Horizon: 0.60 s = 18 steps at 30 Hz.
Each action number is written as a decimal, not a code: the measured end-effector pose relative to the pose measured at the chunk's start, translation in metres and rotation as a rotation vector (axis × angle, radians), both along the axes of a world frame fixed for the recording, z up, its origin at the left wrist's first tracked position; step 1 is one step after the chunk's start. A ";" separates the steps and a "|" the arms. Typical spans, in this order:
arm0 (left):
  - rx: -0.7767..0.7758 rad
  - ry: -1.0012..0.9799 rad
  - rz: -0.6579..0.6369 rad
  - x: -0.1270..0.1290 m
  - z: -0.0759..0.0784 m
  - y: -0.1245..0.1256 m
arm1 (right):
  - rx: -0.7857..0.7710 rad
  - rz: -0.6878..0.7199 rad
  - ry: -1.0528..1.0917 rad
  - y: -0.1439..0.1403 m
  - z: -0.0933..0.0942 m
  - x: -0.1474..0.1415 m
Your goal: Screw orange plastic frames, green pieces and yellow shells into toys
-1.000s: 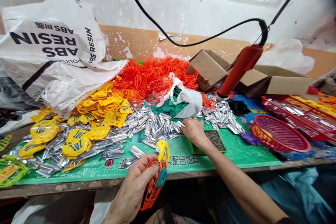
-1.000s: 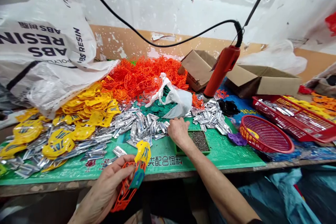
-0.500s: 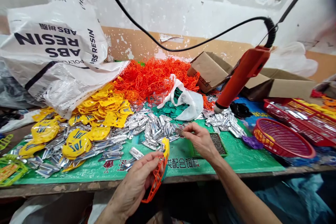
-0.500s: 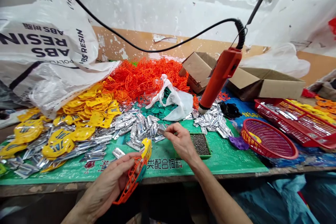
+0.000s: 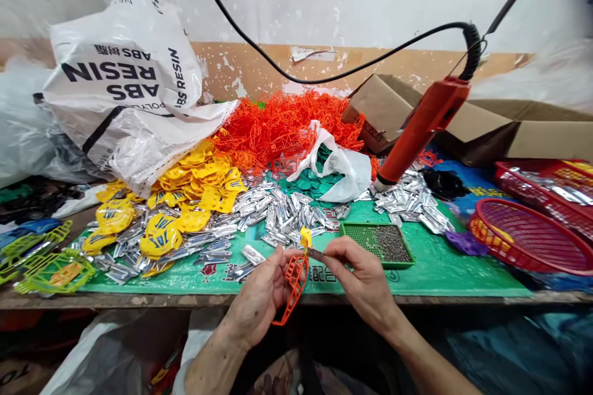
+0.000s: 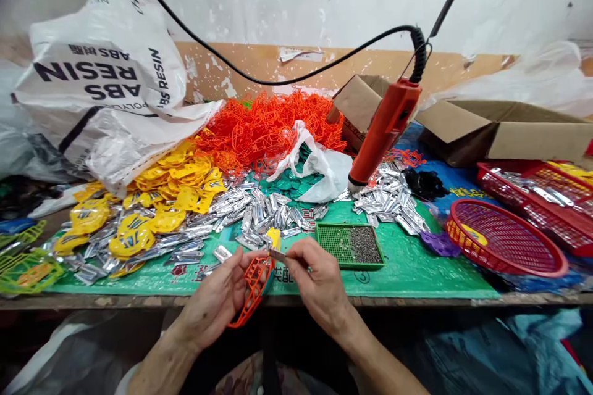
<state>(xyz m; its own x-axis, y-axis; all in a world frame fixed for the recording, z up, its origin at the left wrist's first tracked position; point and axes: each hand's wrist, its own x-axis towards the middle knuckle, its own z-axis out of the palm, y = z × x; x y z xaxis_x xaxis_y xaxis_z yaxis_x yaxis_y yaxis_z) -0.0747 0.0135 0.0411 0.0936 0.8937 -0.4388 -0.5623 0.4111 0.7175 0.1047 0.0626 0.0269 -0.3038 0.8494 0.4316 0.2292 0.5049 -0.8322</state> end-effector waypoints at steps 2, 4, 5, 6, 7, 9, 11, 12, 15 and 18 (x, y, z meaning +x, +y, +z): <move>0.010 0.001 0.002 0.002 -0.001 -0.001 | 0.165 -0.012 -0.042 -0.008 -0.002 -0.001; 0.027 0.017 0.005 0.004 -0.002 -0.001 | 0.294 -0.014 -0.090 -0.015 -0.007 -0.003; 0.037 0.026 0.006 0.004 -0.002 -0.001 | 0.343 -0.014 -0.115 -0.018 -0.009 -0.005; 0.046 0.030 0.007 0.005 -0.003 -0.001 | 0.381 -0.013 -0.137 -0.021 -0.011 -0.006; 0.049 0.029 0.014 0.005 -0.003 -0.001 | 0.407 -0.011 -0.151 -0.022 -0.013 -0.006; 0.033 0.011 0.053 0.004 -0.002 0.000 | 0.426 -0.013 -0.149 -0.023 -0.015 -0.006; -0.004 -0.022 0.096 0.002 -0.001 0.001 | 0.412 -0.026 -0.126 -0.021 -0.014 -0.004; -0.026 -0.045 0.109 0.001 0.000 0.001 | 0.400 -0.033 -0.115 -0.020 -0.012 -0.003; -0.066 -0.114 0.127 -0.003 0.003 0.001 | 0.402 -0.060 -0.109 -0.019 -0.006 -0.001; -0.043 -0.149 0.156 -0.003 0.005 0.000 | 0.476 -0.090 -0.148 -0.022 -0.006 -0.002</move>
<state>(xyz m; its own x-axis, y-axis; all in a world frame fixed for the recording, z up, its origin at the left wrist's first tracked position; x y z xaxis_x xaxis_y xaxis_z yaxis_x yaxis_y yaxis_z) -0.0776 0.0136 0.0459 0.0222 0.8832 -0.4685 -0.7199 0.3393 0.6054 0.1024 0.0405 0.0208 -0.3259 0.5943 0.7353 0.3870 0.7934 -0.4697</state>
